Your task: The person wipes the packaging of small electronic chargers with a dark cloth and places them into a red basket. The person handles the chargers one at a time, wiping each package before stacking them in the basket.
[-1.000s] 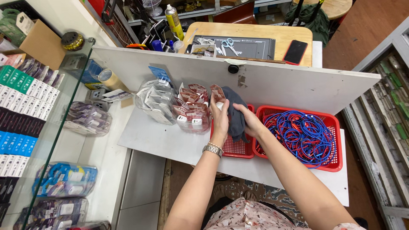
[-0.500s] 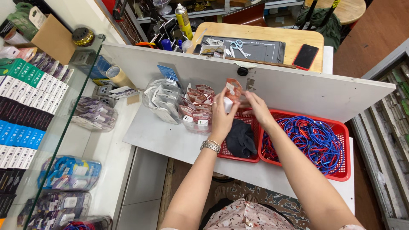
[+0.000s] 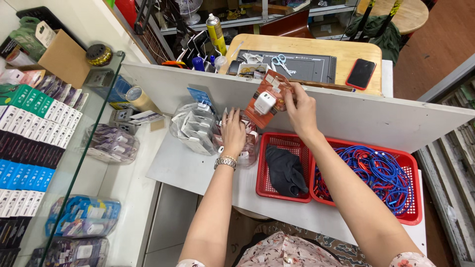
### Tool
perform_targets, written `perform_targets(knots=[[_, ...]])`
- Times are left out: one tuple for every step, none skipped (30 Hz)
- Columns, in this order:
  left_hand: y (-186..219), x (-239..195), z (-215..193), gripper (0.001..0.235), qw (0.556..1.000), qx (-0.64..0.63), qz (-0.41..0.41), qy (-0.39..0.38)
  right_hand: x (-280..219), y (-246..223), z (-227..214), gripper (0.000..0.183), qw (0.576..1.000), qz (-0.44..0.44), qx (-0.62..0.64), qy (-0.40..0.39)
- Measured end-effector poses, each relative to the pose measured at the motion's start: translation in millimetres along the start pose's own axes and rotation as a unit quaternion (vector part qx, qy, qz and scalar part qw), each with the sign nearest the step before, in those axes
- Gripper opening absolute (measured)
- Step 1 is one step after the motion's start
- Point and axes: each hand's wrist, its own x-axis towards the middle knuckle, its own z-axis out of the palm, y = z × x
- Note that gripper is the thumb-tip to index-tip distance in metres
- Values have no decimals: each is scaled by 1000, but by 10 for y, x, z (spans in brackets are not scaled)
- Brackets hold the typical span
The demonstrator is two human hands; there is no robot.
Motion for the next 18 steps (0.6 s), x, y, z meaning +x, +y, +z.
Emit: perform_targets(knots=[[-93,8,-7,52,998,58,18,-28,-11,-2,78,23,1000,-3,22,11],[-161,-23,-7,49,997,69,19,-41,-29,4,161,22,999,-5,43,21],[-214,-76,-17,46,995,79,20,-53,-44,14,251,22,999,-21,42,18],[-246,-117,-34,43,994,90,22,-66,-58,24,346,21,998,-38,41,14],[-261,-153,-51,41,993,89,6,-72,-71,38,430,20,998,-54,40,11],[-269,-217,-68,39,993,88,-11,-79,-99,59,509,21,998,-40,41,5],[-269,-275,-87,37,992,86,-28,-86,-127,76,589,22,999,-26,41,-2],[-267,-314,-116,37,994,77,-19,-76,-137,83,669,23,999,-14,43,-9],[-263,-350,-148,37,995,67,-10,-66,-148,86,742,22,998,-6,56,-14],[-258,-372,-168,37,997,57,-1,-56,-164,90,805,21,997,3,69,-19],[-255,-384,-186,37,997,55,7,-49,-179,93,858,21,996,11,81,-24],[-245,-400,-199,38,998,51,15,-43,-195,95,896,21,999,9,44,-30],[-234,-412,-211,39,998,48,22,-37,-213,97,930,21,999,6,8,-36],[-224,-410,-223,40,998,48,20,-40,-222,96,973,20,999,2,-28,-41],[-211,-408,-234,41,998,47,18,-43,-230,99,1014,21,998,-4,-37,-56],[-196,-400,-247,41,998,46,16,-45,-229,106,1055,21,996,-11,-46,-70],[-181,-392,-261,42,997,50,7,-54,-226,120,1095,22,995,-18,-55,-84],[-164,-390,-273,42,997,54,-2,-63,-214,142,1135,23,992,-9,-71,-103]])
